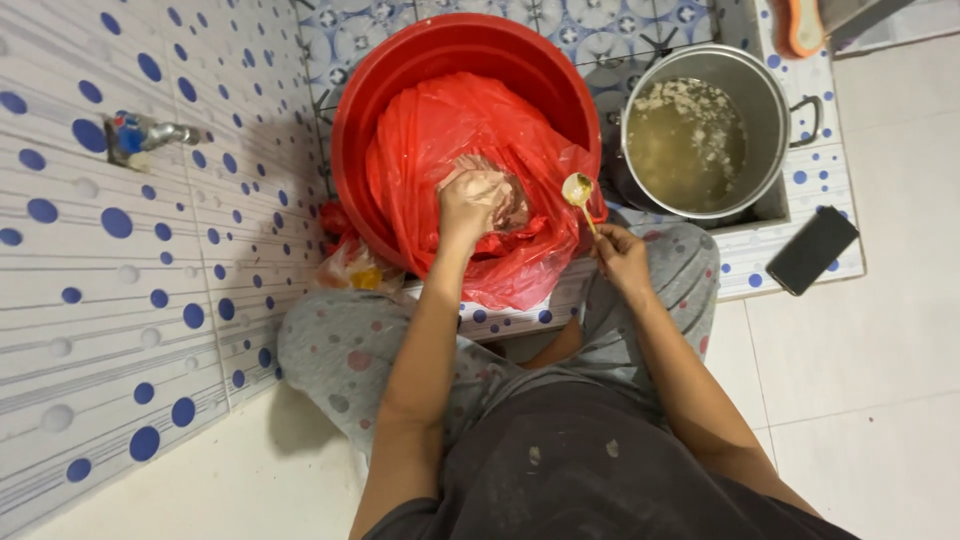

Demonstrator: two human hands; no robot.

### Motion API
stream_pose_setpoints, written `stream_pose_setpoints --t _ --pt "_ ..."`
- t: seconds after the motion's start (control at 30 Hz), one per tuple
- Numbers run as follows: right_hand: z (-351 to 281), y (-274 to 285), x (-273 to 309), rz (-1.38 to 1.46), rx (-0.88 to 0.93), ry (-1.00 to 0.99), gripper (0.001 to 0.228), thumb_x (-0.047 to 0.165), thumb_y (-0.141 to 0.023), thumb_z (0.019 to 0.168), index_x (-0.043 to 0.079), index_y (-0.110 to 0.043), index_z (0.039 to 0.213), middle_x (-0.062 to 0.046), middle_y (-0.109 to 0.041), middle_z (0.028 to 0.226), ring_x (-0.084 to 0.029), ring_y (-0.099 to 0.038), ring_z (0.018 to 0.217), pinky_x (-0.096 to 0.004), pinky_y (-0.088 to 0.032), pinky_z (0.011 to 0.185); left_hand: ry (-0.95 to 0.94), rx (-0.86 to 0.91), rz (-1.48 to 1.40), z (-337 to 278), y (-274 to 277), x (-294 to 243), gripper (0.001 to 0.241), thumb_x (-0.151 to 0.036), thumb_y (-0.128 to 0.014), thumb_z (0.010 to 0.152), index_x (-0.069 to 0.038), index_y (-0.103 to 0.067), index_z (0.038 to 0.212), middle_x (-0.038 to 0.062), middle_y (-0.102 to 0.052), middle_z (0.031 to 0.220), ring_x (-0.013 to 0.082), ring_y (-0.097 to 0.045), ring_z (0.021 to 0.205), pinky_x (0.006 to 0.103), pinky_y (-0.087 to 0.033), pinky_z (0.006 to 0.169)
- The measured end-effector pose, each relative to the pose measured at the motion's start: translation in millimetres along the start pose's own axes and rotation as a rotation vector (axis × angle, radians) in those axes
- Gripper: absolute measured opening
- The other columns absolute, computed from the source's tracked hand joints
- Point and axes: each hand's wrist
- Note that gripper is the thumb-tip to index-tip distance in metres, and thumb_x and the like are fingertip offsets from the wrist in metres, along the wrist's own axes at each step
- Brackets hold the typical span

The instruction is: Forming meatballs from meat paste using a spoon and dropping them into a pot of water.

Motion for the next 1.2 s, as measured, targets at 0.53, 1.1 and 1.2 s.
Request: stream_pose_setpoints --t 0.53,1.1,1.2 --pt "-7.6 -5.8 18.6 -0.058 -0.019 0.05 0.017 0.0 -0.057 0.102 -0.008 -0.067 0.113 -0.016 -0.062 0.065 -0.015 -0.051 0.037 -0.028 -0.039 0.031 -0.025 0.143 -0.166 -28.3 -0.7 -44.8 0.022 -0.011 -0.08 0.086 -0.004 -0.073 0.106 0.015 -0.07 0.065 0.0092 -0.055 0.046 0.021 -0.047 0.035" --pt "-10.3 -10.5 100.6 -0.321 -0.024 0.226 0.017 0.0 -0.061 0.103 0.0 -0.073 0.115 -0.013 -0.066 0.067 -0.017 -0.054 0.043 -0.027 -0.037 0.036 -0.096 0.127 -0.153 -29.0 3.0 -44.2 0.032 -0.041 -0.075 0.095 -0.01 -0.076 0.101 0.005 -0.071 0.071 0.0074 -0.066 0.063 0.0197 -0.055 0.052" --pt "-29.3 -31.1 164.4 -0.554 -0.068 0.447 0.019 -0.001 -0.066 0.099 0.002 -0.076 0.116 -0.017 -0.073 0.078 -0.033 -0.071 0.067 -0.04 -0.053 0.055 -0.181 0.101 -0.106 -30.6 -3.8 -43.6 0.026 -0.015 -0.091 0.079 -0.007 -0.077 0.1 0.011 -0.076 0.082 0.0126 -0.071 0.073 0.0273 -0.06 0.068"
Point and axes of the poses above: each hand's wrist, its own z-axis towards the middle knuckle, its own y-axis out of the back of the hand, x = y × z
